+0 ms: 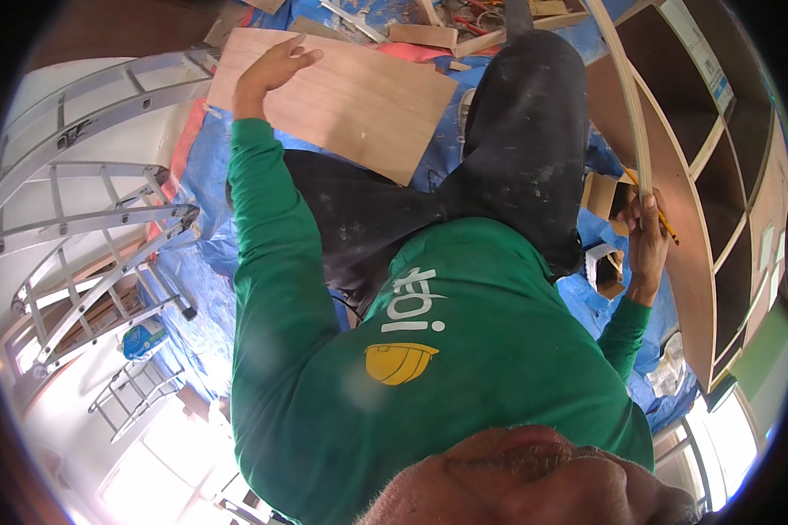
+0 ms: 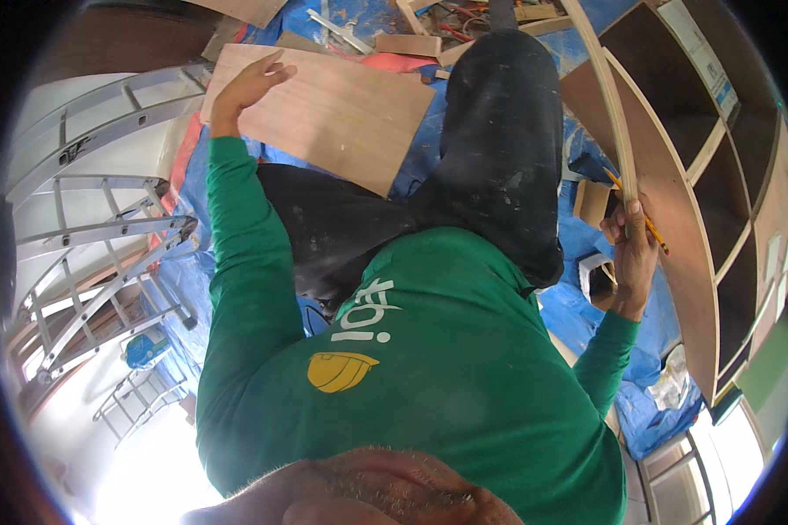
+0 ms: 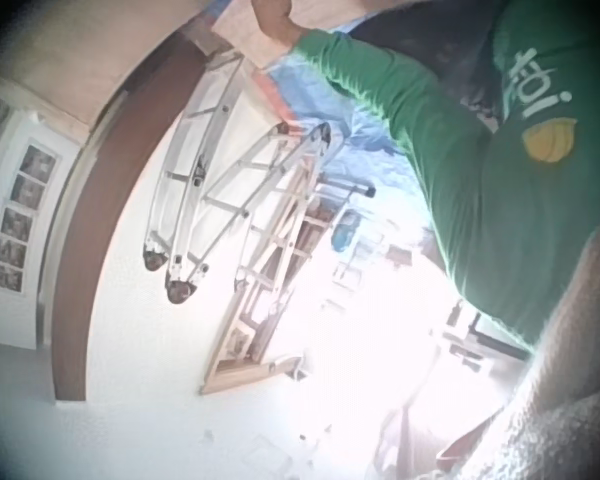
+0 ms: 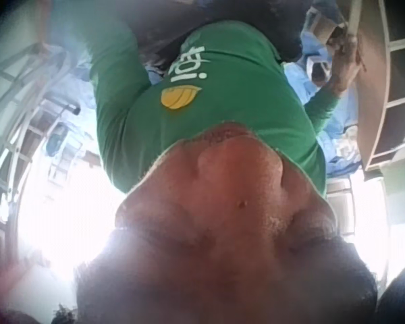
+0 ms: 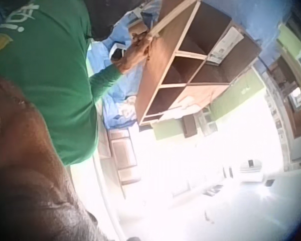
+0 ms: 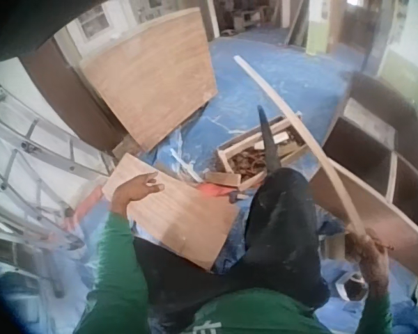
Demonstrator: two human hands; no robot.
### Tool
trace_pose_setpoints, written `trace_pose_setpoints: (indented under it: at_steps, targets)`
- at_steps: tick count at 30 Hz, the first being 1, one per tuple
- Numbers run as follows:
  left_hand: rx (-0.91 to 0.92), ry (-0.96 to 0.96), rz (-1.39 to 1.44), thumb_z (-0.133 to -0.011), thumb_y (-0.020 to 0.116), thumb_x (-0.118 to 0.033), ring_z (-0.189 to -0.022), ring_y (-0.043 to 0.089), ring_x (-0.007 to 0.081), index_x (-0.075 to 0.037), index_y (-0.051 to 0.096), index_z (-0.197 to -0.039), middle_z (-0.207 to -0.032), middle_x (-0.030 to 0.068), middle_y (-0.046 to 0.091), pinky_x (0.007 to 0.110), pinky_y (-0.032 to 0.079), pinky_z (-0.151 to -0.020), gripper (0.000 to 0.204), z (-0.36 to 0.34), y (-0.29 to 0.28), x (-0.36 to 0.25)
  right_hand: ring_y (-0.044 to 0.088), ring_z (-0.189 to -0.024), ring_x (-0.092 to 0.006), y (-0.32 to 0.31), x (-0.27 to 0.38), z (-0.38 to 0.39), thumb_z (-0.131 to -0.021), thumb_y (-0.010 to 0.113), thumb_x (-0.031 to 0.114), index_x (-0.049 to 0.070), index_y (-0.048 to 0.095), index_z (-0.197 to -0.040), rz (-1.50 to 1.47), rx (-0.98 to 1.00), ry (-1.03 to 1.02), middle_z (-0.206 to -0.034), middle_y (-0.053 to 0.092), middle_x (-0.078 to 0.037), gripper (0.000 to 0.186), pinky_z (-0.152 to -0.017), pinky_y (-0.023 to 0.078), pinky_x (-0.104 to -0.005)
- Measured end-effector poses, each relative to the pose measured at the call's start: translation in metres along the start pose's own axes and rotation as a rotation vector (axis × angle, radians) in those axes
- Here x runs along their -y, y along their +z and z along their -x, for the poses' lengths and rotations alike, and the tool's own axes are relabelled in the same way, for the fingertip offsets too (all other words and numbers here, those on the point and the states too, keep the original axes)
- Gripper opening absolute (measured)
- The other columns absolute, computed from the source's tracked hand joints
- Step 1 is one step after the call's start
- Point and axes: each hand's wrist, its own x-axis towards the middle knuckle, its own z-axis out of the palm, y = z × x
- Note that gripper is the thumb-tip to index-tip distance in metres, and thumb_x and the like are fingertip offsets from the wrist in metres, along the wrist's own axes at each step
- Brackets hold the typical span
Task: The person measures and marks a piece of plywood with a tape measure, pencil, and straightedge, then saws along the marked line using a hand saw. The cut piece is separated from the main board.
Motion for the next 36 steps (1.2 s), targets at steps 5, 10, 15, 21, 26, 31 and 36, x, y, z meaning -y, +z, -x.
trace_pose_setpoints:
  at_steps: [5,10,15,21,26,31,36]
  targets:
    - [0.005,-0.073,-0.038,-0.095,0.071,-0.065,-0.146,0.055,0.0382,0.000,0.040,-0.165,-0.156,0.0298,0.055,0.043,0.043,-0.120,0.100,0.007,0.004,0.025,0.044,-0.074,-0.0086,0.023,0.013,-0.010,-0.111,0.064,0.037,0.000,0.067,-0.119,0.041,-0.043,-0.070,-0.085,0.047,0.003,0.038,-0.075,0.045,-0.0284]
    - [-0.172,-0.111,-0.039,-0.096,0.071,-0.062,-0.139,0.061,0.0385,0.000,0.043,-0.163,-0.157,0.0277,0.055,0.044,0.046,-0.117,0.095,0.030,0.000,0.053,0.053,-0.077,-0.0075,0.062,0.063,-0.020,-0.112,0.063,0.032,0.004,0.067,-0.108,0.394,0.079,-0.282,-0.087,0.056,0.000,0.028,-0.068,0.042,-0.0243]
    - [-0.606,-0.107,0.529,-0.107,0.061,-0.053,-0.124,0.069,0.0426,0.000,0.045,-0.161,-0.149,0.0256,0.061,0.047,0.057,-0.103,0.078,0.039,0.006,0.064,0.064,-0.089,-0.0152,0.154,0.066,-0.047,-0.109,0.067,0.018,0.000,0.070,-0.125,0.718,0.158,-0.628,-0.096,0.069,-0.007,0.025,-0.081,0.051,-0.0298]
    - [-0.574,-0.032,1.571,-0.115,0.051,-0.041,-0.114,0.069,0.0446,-0.003,0.012,-0.170,-0.151,0.0315,0.052,0.054,0.060,-0.101,0.078,0.006,0.042,0.084,0.070,-0.094,-0.0467,0.264,-0.026,-0.086,-0.102,0.070,0.012,-0.001,0.063,-0.115,0.734,0.523,-0.859,-0.106,0.070,-0.022,0.020,-0.081,0.056,-0.0514]
    - [-0.389,-0.313,1.020,-0.107,0.070,-0.025,-0.111,0.069,0.0297,-0.004,0.005,-0.172,-0.139,0.0257,0.061,0.043,0.064,-0.087,0.095,-0.015,0.087,0.099,0.071,-0.097,-0.0479,0.274,-0.082,-0.099,-0.105,0.062,0.025,0.003,0.061,-0.104,1.263,0.662,-0.580,-0.103,0.070,-0.024,0.022,-0.081,0.058,-0.0541]
    - [-0.527,-0.326,1.043,-0.091,0.082,0.001,-0.105,0.071,0.0287,-0.001,0.019,-0.168,-0.128,0.0190,0.066,0.039,0.065,-0.091,0.099,-0.035,0.106,0.091,0.076,-0.095,-0.0428,0.268,-0.110,-0.118,-0.100,0.064,0.018,-0.001,0.067,-0.109,1.489,0.722,-0.584,-0.105,0.071,-0.025,0.021,-0.080,0.062,-0.0511]
    - [-0.567,-0.236,1.018,-0.088,0.082,0.005,-0.106,0.071,0.0303,0.010,0.016,-0.165,-0.120,0.0169,0.066,0.040,0.065,-0.091,0.102,-0.057,0.109,0.094,0.075,-0.098,-0.0418,0.277,-0.127,-0.130,-0.096,0.069,0.014,-0.001,0.066,-0.112,1.469,0.710,-0.605,-0.105,0.070,-0.024,0.022,-0.082,0.062,-0.0508]
